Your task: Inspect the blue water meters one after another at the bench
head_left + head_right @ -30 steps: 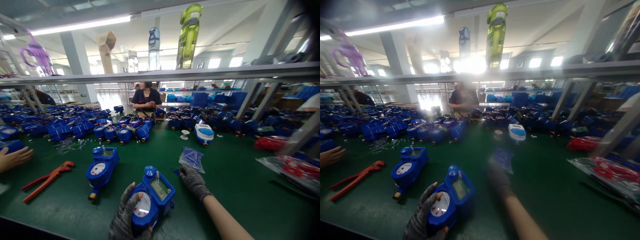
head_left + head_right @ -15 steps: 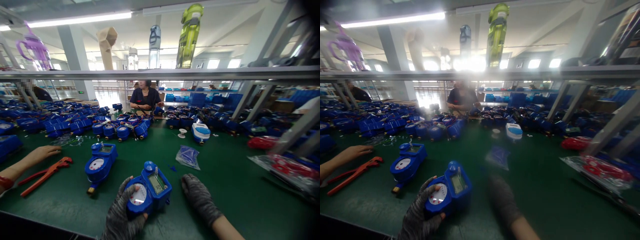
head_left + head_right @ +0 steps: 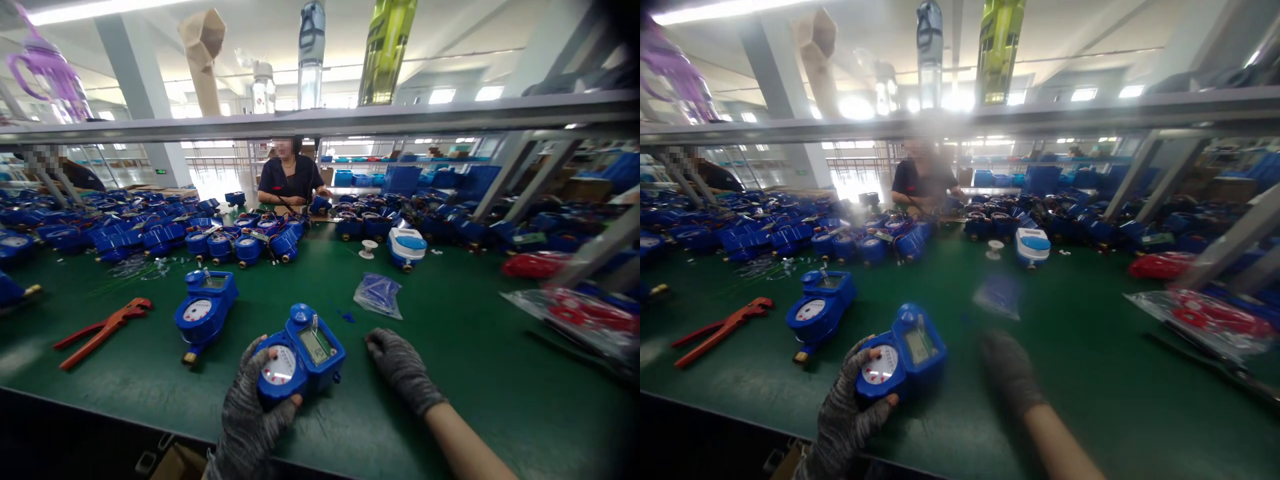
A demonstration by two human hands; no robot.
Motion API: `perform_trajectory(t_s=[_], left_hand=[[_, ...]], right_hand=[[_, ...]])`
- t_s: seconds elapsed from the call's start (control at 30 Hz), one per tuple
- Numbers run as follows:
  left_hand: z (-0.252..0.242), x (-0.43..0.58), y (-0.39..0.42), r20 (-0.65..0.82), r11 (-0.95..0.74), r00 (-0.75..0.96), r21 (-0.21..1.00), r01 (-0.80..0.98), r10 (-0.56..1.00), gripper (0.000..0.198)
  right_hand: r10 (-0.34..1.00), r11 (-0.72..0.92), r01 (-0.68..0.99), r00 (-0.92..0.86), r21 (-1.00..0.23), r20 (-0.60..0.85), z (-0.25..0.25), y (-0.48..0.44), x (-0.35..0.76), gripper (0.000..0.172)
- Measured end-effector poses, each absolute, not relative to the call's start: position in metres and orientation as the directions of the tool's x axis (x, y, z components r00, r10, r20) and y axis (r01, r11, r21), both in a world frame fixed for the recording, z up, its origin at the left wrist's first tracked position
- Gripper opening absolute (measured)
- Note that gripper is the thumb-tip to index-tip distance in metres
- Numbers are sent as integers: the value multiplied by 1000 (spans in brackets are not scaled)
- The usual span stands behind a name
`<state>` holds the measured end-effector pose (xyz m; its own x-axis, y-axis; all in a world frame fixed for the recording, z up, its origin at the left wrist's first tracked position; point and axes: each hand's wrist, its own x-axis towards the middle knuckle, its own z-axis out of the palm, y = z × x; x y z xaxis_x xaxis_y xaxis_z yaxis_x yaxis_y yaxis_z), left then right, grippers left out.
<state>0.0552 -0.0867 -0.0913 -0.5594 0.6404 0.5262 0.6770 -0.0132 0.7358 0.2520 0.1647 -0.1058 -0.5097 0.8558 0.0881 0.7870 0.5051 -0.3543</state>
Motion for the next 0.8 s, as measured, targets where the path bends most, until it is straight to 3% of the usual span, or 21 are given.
perform_trajectory(t_s=[0.37,0.8], left_hand=[[-78,56,-87,520,-32,-535,737,675,666,54],[-75,58,-85,517,-33,-546,745,666,660,56]], right_hand=[[889,430,829,-459,-356,6,-87,161,248,21],[895,414,822,-446,-392,10,-92,163,244,20]])
